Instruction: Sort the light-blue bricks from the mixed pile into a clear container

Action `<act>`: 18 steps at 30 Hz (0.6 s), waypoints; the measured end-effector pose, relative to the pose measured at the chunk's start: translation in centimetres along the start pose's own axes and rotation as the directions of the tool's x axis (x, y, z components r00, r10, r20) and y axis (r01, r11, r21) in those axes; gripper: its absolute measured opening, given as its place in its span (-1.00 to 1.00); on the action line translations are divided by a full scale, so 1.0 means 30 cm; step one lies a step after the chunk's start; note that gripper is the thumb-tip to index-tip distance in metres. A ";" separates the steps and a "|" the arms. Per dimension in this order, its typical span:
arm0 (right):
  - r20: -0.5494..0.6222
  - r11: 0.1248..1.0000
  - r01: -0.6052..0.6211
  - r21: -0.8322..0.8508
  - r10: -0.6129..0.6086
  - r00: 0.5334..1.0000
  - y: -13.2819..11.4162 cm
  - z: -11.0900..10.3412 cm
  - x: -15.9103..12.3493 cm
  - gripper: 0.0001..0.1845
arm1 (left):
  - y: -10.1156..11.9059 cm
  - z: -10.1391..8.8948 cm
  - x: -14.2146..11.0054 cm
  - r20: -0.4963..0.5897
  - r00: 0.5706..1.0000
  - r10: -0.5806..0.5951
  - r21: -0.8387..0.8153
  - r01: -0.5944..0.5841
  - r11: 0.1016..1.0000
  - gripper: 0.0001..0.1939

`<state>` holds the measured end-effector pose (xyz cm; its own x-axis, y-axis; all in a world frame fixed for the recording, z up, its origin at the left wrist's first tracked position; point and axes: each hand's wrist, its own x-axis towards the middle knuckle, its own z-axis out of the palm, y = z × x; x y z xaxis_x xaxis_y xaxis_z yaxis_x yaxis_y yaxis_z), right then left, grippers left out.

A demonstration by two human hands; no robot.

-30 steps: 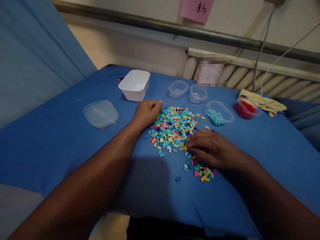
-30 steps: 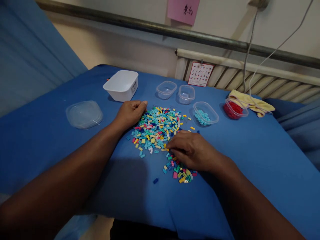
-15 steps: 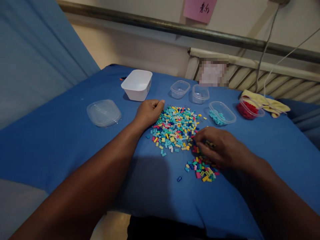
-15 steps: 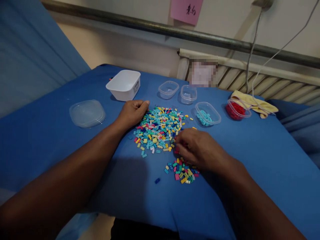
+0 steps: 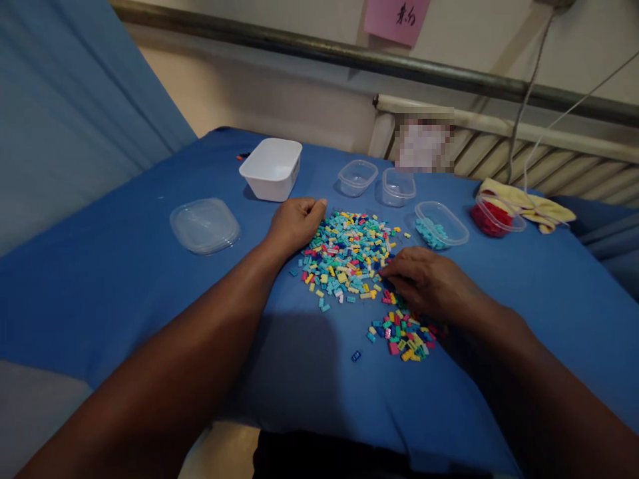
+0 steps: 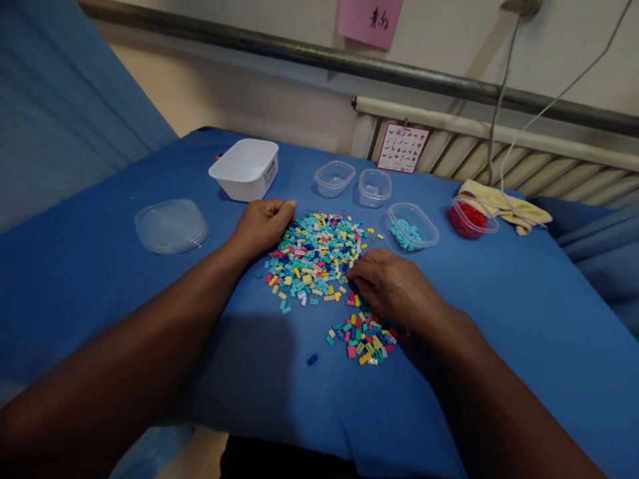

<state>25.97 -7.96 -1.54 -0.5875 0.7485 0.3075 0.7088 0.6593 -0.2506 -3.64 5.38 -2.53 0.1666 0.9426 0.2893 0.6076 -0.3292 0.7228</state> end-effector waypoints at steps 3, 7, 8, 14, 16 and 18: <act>-0.031 0.994 -0.076 -0.079 0.074 0.997 0.005 -0.015 -0.004 -0.85 | 0.002 -0.001 -0.001 0.000 1.000 -0.010 0.008 0.010 1.000 -0.49; -0.106 0.997 -0.055 0.053 0.060 0.993 -0.018 -0.012 0.010 -0.86 | -0.001 0.001 0.000 0.004 1.000 -0.009 0.002 0.009 1.000 -0.49; -0.092 0.995 -0.044 0.085 0.052 0.994 -0.028 -0.005 0.017 -0.85 | -0.002 0.002 0.000 0.000 1.000 -0.011 -0.001 0.011 1.000 -0.49; 0.071 0.996 -0.077 0.044 0.074 0.995 -0.065 0.034 0.049 -0.87 | -0.005 0.002 0.000 -0.002 1.000 -0.005 -0.009 0.005 1.000 -0.49; 0.069 0.994 -0.088 0.058 0.084 0.994 -0.064 0.022 0.044 -0.88 | -0.008 0.002 0.001 -0.004 1.000 -0.005 -0.009 0.005 1.000 -0.49; 0.021 0.990 -0.108 0.091 0.107 0.994 -0.056 -0.005 0.031 -0.90 | -0.010 0.002 0.002 -0.004 1.000 -0.004 -0.007 0.004 1.000 -0.49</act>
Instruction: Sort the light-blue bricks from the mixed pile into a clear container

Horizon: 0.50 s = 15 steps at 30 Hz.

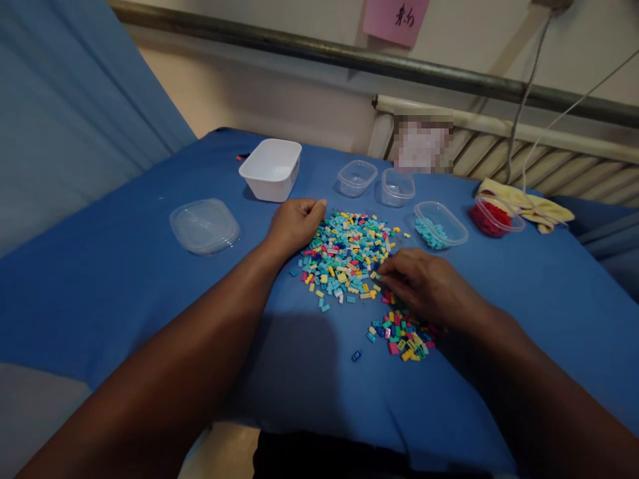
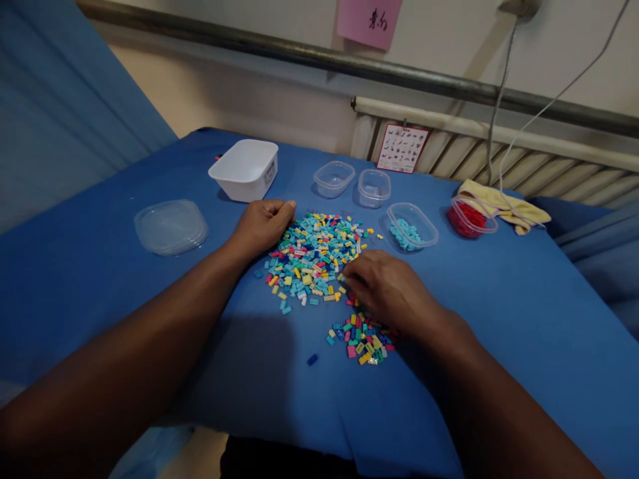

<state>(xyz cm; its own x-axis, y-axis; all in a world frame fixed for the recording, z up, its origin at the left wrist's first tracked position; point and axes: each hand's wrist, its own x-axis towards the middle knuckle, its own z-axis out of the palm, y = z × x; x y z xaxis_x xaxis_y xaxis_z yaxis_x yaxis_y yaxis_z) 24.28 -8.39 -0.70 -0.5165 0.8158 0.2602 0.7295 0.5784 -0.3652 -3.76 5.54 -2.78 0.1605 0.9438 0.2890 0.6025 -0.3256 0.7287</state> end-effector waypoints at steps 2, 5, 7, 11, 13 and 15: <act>-0.119 0.999 -0.050 0.011 0.051 0.992 0.017 -0.037 -0.018 -0.90 | -0.001 0.001 0.000 0.000 1.000 0.001 0.004 -0.001 1.000 -0.49; -0.357 0.983 -0.180 -0.046 0.153 0.922 0.068 -0.091 -0.044 -0.86 | 0.004 0.001 0.000 0.001 1.000 -0.005 0.007 0.005 1.000 -0.48; -0.468 0.960 -0.263 -0.091 0.192 0.862 0.112 -0.114 -0.056 -0.81 | 0.009 -0.001 -0.001 -0.001 1.000 -0.012 0.004 0.012 1.000 -0.48; -0.529 0.922 -0.352 -0.163 0.219 0.820 0.195 -0.122 -0.065 -0.76 | 0.015 -0.004 0.000 -0.013 1.000 -0.010 -0.008 0.010 1.000 -0.48; -0.534 0.909 -0.373 -0.189 0.224 0.816 0.227 -0.114 -0.065 -0.74 | 0.014 -0.006 0.001 -0.011 1.000 -0.004 -0.003 0.004 1.000 -0.48; -0.543 0.899 -0.385 -0.210 0.220 0.811 0.253 -0.106 -0.063 -0.72 | 0.013 -0.008 0.002 -0.007 1.000 0.004 0.007 -0.004 1.000 -0.48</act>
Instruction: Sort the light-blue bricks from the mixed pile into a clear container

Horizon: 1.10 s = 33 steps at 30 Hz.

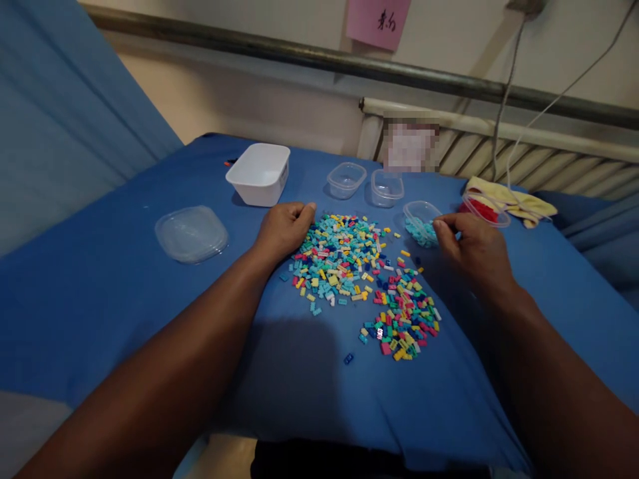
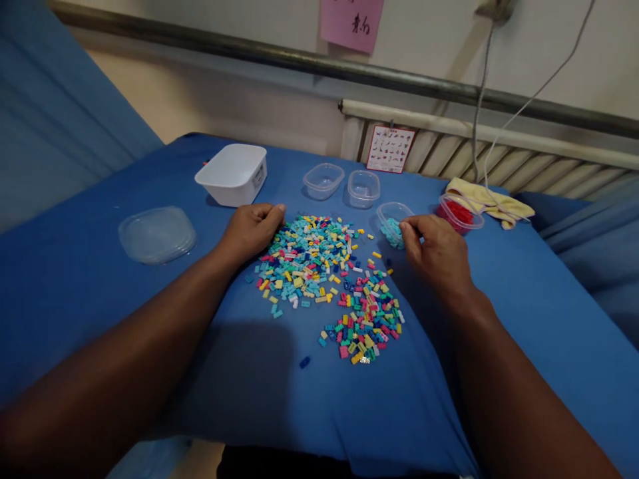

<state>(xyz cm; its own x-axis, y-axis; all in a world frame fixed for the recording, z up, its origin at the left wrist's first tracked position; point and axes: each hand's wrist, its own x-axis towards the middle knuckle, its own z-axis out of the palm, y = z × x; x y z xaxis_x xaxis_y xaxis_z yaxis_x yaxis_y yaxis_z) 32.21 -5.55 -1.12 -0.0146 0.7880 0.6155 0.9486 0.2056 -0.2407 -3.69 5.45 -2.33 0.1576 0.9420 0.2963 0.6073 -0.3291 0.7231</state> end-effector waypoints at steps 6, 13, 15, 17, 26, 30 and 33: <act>-0.049 0.997 0.003 0.081 0.001 0.999 0.041 0.036 0.006 -0.72 | 0.004 -0.009 0.003 0.005 1.000 -0.011 0.008 0.011 1.000 -0.48; -0.104 0.990 -0.019 0.141 0.034 0.994 0.059 0.066 0.005 -0.76 | -0.001 -0.012 0.008 -0.003 1.000 -0.013 0.012 0.013 1.000 -0.48; -0.120 0.989 0.011 0.147 0.007 0.993 0.032 0.059 0.002 -0.77 | -0.001 -0.011 0.007 -0.006 1.000 -0.015 0.018 0.015 1.000 -0.48; -0.114 0.982 0.066 0.175 -0.046 0.992 -0.019 0.046 -0.004 -0.78 | 0.000 -0.011 0.006 -0.006 1.000 -0.014 0.027 0.014 1.000 -0.49; 0.312 0.865 0.294 0.407 -0.434 0.846 -0.221 0.097 -0.053 -0.79 | -0.007 -0.005 0.005 -0.012 1.000 -0.021 0.004 0.021 1.000 -0.48; 0.331 0.887 0.273 0.372 -0.401 0.854 -0.191 0.104 -0.057 -0.82 | -0.014 -0.002 0.007 -0.008 1.000 -0.016 -0.005 0.016 1.000 -0.48; 0.346 0.880 0.262 0.395 -0.407 0.846 -0.176 0.097 -0.057 -0.78 | -0.013 -0.005 0.006 -0.001 1.000 -0.022 0.001 0.022 1.000 -0.49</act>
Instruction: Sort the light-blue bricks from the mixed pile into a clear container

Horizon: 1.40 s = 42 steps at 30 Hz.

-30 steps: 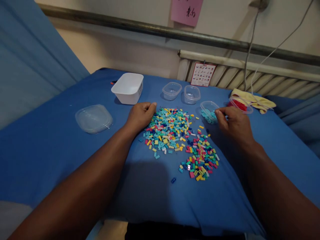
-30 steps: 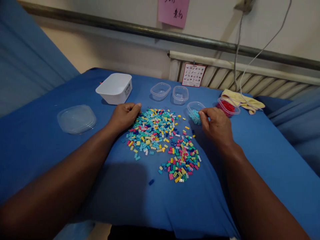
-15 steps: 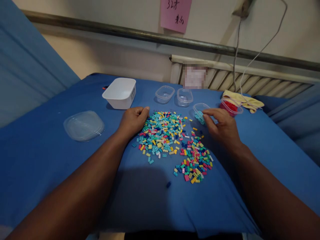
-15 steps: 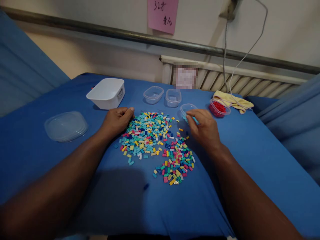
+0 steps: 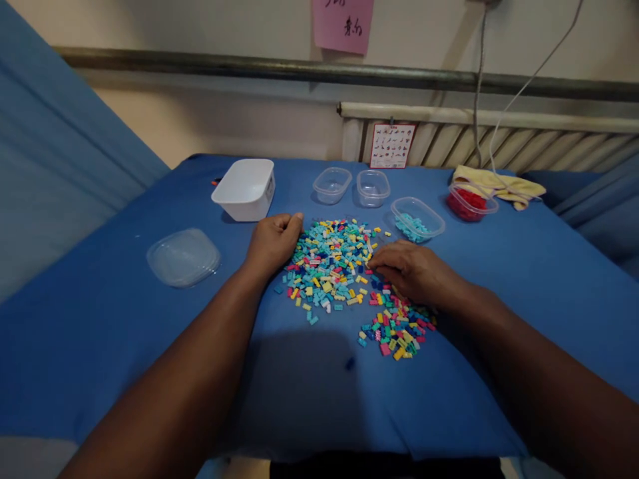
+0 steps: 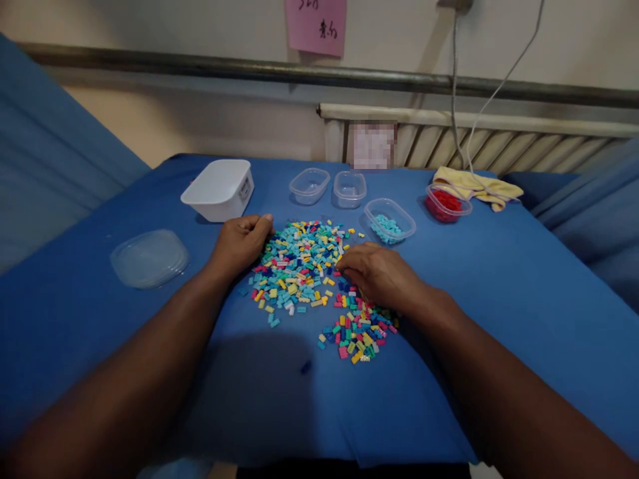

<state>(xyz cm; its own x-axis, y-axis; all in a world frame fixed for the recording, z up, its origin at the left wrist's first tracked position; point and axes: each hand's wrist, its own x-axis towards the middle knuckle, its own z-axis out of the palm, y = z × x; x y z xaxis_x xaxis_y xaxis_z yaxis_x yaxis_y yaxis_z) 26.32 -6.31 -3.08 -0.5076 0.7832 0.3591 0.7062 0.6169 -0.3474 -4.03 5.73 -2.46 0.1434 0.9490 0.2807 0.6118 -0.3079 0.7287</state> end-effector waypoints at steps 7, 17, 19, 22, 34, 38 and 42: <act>-0.022 0.999 -0.030 -0.031 0.030 0.999 -0.005 0.006 0.015 -0.77 | -0.005 -0.013 -0.003 0.021 1.000 0.011 -0.008 -0.011 1.000 -0.50; -0.381 0.979 -0.203 -0.012 0.183 0.906 0.015 -0.109 -0.013 -0.84 | -0.006 -0.022 -0.003 0.020 1.000 0.008 -0.018 -0.007 1.000 -0.52; -0.487 0.957 -0.288 -0.039 0.233 0.842 0.050 -0.139 -0.029 -0.83 | -0.010 -0.022 -0.001 0.029 1.000 0.008 -0.013 -0.007 1.000 -0.51; -0.571 0.921 -0.384 -0.065 0.281 0.771 0.119 -0.158 -0.054 -0.79 | -0.010 -0.023 -0.001 0.029 1.000 -0.005 -0.002 0.005 1.000 -0.50; -0.518 0.927 -0.360 -0.110 0.255 0.816 0.133 -0.139 -0.071 -0.72 | 0.014 -0.029 -0.003 0.026 1.000 -0.003 0.012 0.003 1.000 -0.52; -0.484 0.958 -0.268 -0.103 0.187 0.855 0.079 -0.122 -0.058 -0.74 | 0.010 -0.026 -0.003 0.023 1.000 -0.010 0.001 0.010 1.000 -0.52; -0.399 0.985 -0.154 -0.075 0.112 0.910 0.027 -0.083 -0.044 -0.76 | 0.000 -0.020 -0.004 0.023 1.000 -0.005 -0.011 0.005 1.000 -0.52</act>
<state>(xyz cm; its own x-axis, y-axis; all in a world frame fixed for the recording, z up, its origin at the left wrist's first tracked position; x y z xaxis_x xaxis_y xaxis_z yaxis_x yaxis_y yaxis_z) 28.78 -7.03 -1.69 -0.1857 0.7507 0.6340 0.8111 0.4813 -0.3324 -4.51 5.57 -2.12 0.1584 0.9519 0.2624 0.6037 -0.3036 0.7371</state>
